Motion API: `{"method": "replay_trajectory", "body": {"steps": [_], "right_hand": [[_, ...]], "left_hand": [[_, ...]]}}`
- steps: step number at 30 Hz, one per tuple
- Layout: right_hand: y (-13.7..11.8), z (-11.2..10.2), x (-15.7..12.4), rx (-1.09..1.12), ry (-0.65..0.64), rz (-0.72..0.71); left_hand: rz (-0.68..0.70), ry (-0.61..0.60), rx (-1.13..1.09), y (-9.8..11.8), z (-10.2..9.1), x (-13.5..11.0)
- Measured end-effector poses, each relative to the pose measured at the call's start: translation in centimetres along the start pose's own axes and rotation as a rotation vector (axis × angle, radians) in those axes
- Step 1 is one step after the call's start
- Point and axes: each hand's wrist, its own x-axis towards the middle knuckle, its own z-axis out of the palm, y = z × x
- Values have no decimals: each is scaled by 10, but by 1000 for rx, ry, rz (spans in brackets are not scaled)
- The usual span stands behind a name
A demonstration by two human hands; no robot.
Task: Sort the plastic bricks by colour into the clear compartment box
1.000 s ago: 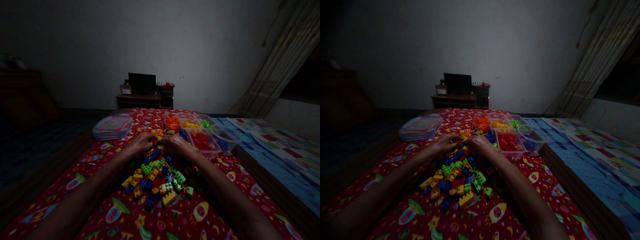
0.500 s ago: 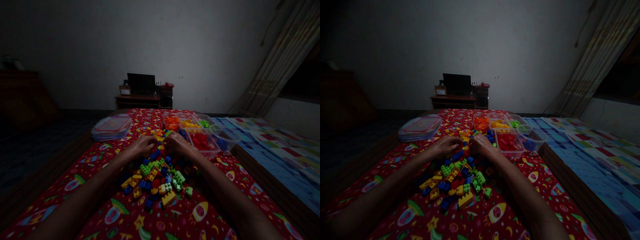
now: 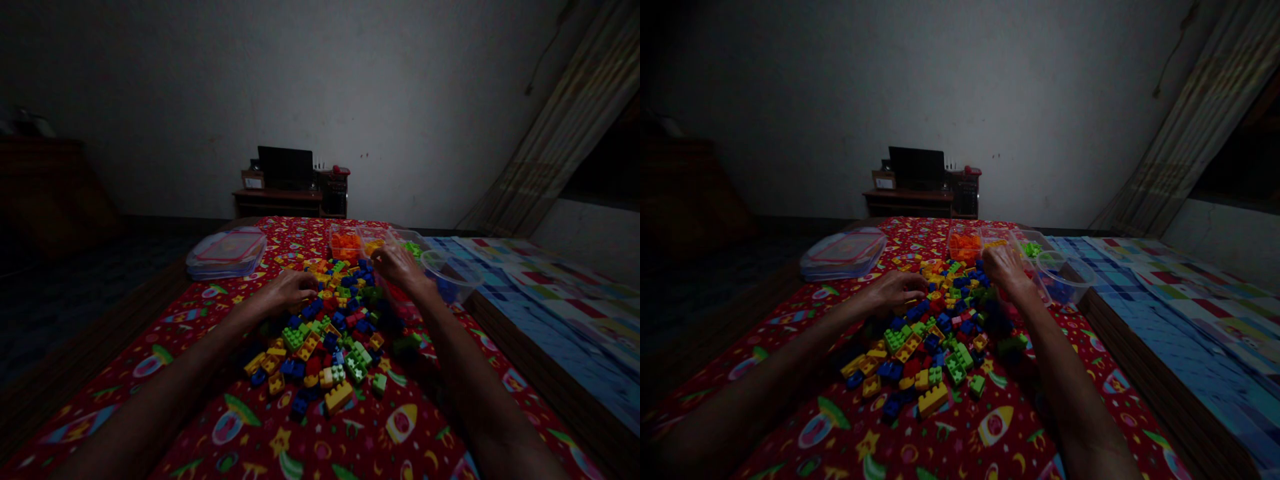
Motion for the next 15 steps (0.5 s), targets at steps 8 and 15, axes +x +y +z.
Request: {"method": "replay_trajectory", "body": {"steps": [8,15], "right_hand": [[8,1,-1,50,48,19],[-33,21,0,185,-10,-199]], "left_hand": [[8,78,47,11,-6,-2],[121,207,153,-6,3,2]]}}
